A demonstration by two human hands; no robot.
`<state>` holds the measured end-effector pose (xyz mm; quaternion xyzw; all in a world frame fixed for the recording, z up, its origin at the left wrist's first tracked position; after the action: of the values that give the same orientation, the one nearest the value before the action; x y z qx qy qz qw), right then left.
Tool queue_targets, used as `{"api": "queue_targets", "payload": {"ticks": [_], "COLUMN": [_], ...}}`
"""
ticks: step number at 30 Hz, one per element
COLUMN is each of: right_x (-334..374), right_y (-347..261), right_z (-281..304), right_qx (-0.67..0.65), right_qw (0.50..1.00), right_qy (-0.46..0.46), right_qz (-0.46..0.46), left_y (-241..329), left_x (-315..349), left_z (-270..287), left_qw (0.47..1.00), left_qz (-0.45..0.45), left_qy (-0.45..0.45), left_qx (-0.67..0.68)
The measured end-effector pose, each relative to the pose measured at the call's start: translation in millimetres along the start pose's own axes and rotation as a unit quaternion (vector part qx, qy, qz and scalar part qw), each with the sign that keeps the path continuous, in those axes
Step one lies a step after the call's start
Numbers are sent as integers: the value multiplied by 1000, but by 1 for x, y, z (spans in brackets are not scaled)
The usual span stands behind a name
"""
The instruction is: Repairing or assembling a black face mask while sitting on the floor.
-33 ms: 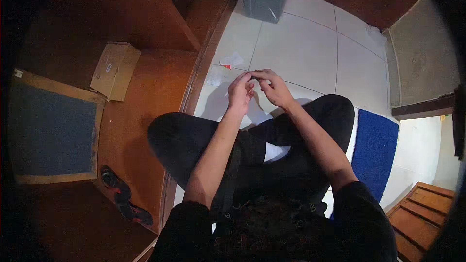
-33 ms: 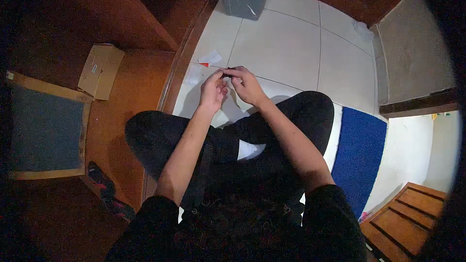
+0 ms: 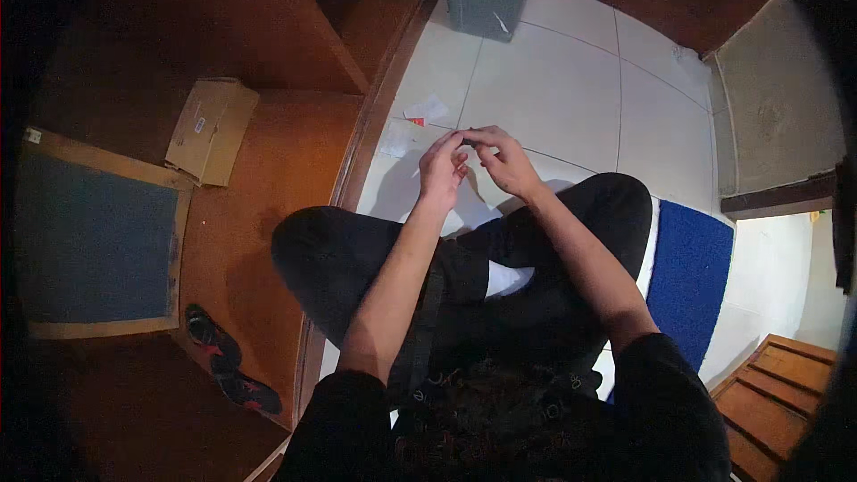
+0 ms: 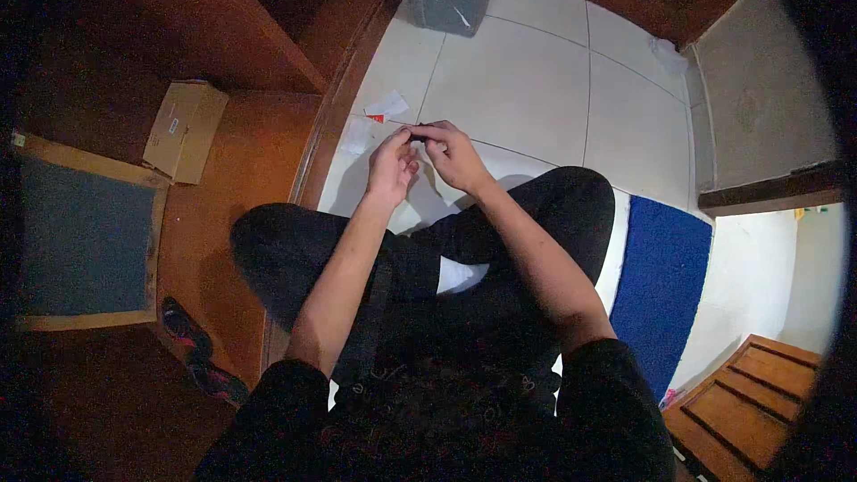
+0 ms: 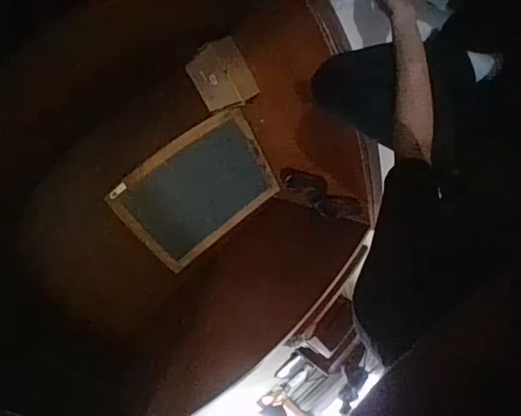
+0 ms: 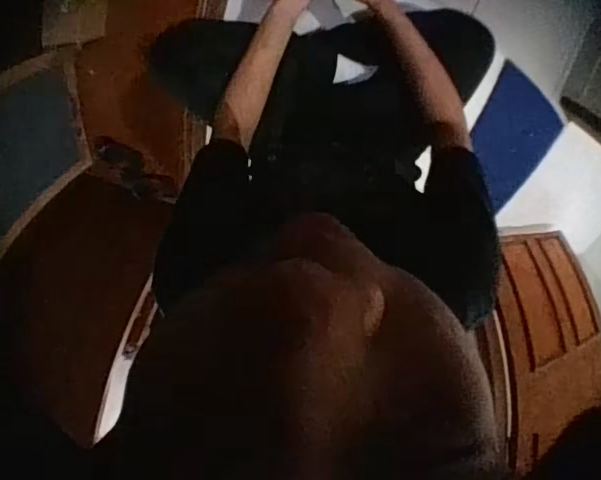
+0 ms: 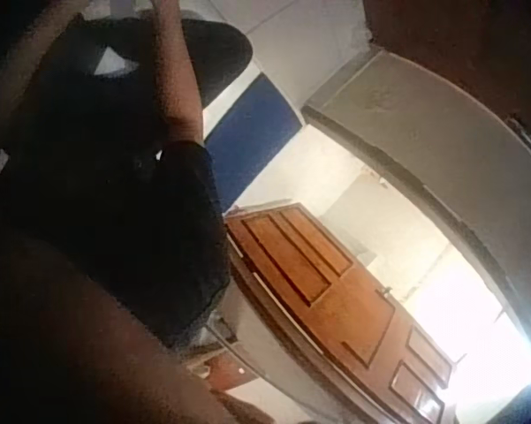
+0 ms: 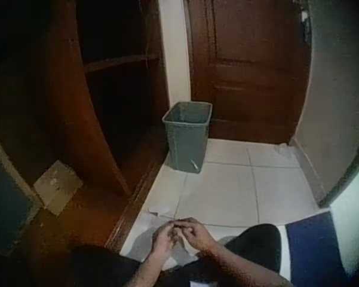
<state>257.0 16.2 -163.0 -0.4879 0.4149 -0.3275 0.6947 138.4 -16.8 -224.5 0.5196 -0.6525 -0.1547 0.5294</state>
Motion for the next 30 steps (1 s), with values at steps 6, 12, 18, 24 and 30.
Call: {"api": "queue_targets", "payload": {"ticks": [6,12,18,24,30], "right_x": [0,2,2,1,1], "right_y": [6,16,12,5,6], "right_z": [7,5,0,-2,-2], "right_qx": [-68,-153,-111,-38,-121], "right_qw": [995,970,985,994,981], "right_qy": [34,54,10,0,-4], "right_qz": [-63,-181,-131,-107,-149], "left_y": [7,8,8,7,5], "left_x": [10,11,10,7,4], "left_z": [-11,-16,-14,-4,-5], "left_qw": [999,996,995,996,1000], "left_qz": [-21,-31,-60,-59,-15], "left_qy": [-26,-55,-30,8,2], "left_qx": [-35,-56,-76,-71,3]}}
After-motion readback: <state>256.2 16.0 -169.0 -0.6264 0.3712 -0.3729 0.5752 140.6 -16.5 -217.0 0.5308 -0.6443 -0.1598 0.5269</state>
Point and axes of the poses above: each hand's wrist, its own x-axis away from the middle knuckle, its own z-axis out of the back of the hand, y = z × x, the point moved 7 cm from there along -x, towards the middle knuckle, and after that the axes turned 12 degrees about -x, right-handed, at the moved point
